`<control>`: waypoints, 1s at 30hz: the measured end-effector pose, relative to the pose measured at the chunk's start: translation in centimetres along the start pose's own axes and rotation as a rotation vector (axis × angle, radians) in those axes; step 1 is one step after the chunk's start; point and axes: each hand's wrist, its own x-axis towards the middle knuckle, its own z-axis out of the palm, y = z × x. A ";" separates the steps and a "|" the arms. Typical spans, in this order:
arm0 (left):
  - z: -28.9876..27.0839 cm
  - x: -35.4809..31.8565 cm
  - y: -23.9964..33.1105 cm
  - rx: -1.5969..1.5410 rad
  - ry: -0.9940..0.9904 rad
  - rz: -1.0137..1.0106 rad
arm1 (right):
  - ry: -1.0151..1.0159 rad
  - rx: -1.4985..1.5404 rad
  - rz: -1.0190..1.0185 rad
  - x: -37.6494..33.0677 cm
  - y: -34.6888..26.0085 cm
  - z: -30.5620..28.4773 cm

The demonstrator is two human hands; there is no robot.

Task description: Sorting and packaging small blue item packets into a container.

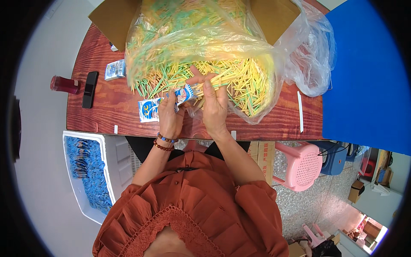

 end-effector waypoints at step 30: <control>2.5 3.7 -1.3 -0.182 -0.192 -0.028 | -0.012 -0.287 -0.037 3.6 0.5 -0.5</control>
